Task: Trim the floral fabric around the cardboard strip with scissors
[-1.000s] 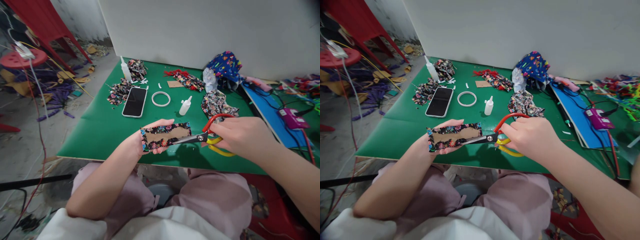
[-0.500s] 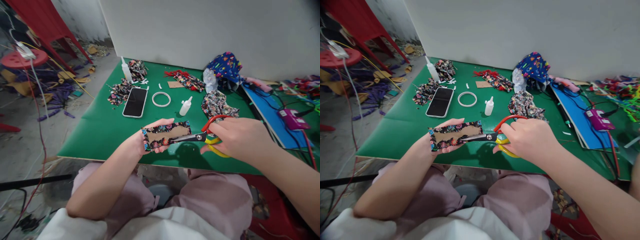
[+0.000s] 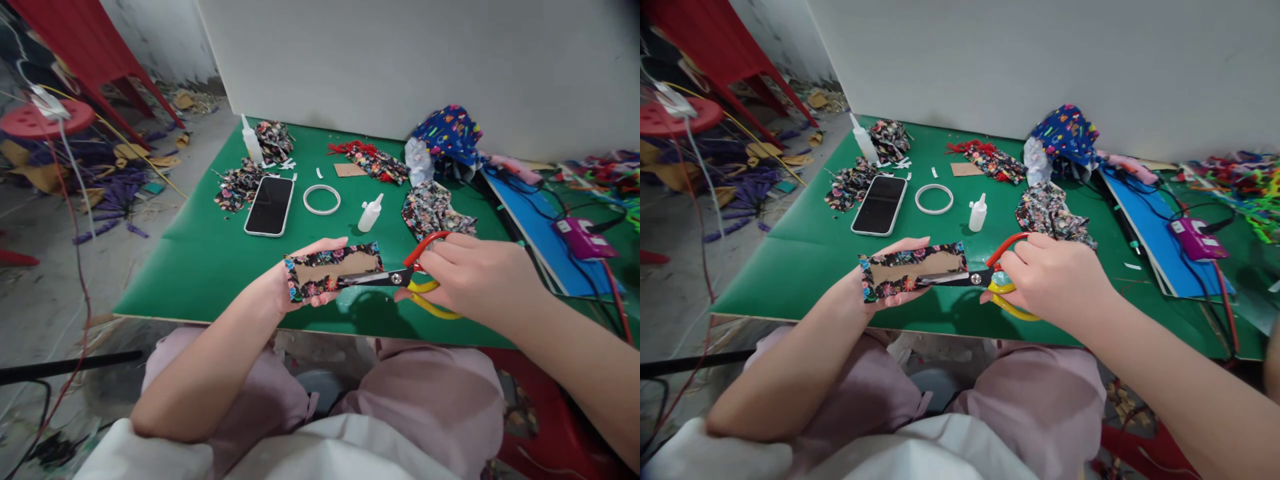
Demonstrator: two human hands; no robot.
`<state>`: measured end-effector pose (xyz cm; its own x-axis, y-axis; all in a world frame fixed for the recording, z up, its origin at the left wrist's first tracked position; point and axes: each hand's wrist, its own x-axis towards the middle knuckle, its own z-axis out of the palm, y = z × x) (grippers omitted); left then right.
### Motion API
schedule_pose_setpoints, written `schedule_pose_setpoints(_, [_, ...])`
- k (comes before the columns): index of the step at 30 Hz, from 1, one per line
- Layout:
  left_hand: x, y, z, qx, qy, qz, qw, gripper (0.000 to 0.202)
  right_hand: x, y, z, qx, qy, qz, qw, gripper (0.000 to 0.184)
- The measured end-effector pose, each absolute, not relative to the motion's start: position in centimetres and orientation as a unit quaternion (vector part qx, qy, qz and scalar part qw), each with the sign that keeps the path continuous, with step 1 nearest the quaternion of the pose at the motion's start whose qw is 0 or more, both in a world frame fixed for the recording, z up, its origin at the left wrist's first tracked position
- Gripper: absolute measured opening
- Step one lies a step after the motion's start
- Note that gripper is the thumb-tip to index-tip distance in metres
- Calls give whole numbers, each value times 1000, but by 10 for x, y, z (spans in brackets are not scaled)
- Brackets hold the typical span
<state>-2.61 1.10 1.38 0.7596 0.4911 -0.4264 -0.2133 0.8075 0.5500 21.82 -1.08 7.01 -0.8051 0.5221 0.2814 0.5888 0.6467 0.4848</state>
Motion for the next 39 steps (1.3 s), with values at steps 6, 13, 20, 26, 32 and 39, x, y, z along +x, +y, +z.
schedule_pose_setpoints(6, [-26, 13, 11, 239, 308, 168, 905, 45, 230, -12, 52, -352, -905, -238, 32, 37])
schedule_pose_setpoints(13, [-24, 13, 4, 244, 288, 202, 904, 36, 233, -11, 39, -443, -882, -159, 9, 52])
schedule_pose_setpoints(20, [-24, 14, 22, 232, 309, 253, 887, 39, 224, -12, 47, -524, -844, 26, 113, 55])
schedule_pose_setpoints(26, [-19, 14, 20, 283, 328, 363, 825, 39, 212, 3, 42, -589, -694, 214, 356, 37])
schedule_pose_setpoints(32, [-22, 17, 12, 301, 335, 418, 789, 40, 194, 18, 33, -561, -692, 234, 390, 28])
schedule_pose_setpoints(39, [-15, 12, 10, 304, 360, 447, 760, 40, 178, 14, -11, -582, -657, 268, 397, 26])
